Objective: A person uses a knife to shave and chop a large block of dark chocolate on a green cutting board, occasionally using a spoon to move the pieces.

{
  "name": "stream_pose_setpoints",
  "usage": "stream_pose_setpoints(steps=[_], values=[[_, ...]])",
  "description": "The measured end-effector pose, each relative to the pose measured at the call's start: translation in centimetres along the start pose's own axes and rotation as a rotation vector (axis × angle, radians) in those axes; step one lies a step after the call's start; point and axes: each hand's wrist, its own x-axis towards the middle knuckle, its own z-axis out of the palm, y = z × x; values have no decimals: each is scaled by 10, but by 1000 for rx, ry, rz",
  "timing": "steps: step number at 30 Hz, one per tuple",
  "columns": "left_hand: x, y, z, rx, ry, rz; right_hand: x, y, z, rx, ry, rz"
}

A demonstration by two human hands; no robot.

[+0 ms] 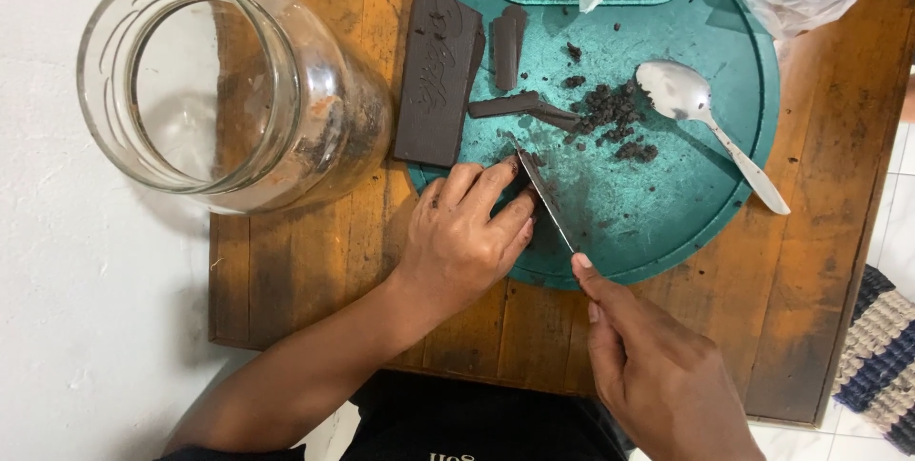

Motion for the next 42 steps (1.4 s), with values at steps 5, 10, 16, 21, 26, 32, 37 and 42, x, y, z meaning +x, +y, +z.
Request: stream_pose_setpoints(steps=[5,10,16,21,26,32,37,42], values=[[-1,-1,4,4,-3,-5,2,3,1,-8,-2,32],[1,-1,1,14,6,7,-4,9,5,-174,7,-2],[0,-1,1,16,-2,4,3,9,4,-92,-36,-13],[0,0,1,21,-2,1,13,2,1,-4,-6,-56],[0,0,1,18,-4,5,22,-4,1,-10,-60,3],[1,0,1,33,-2,14,33,-5,12,36,-29,23],[1,0,-2,54,15,18,36,2,13,102,-11,-7],[-2,-1,1,1,16,13,22,1,12,116,-80,197]])
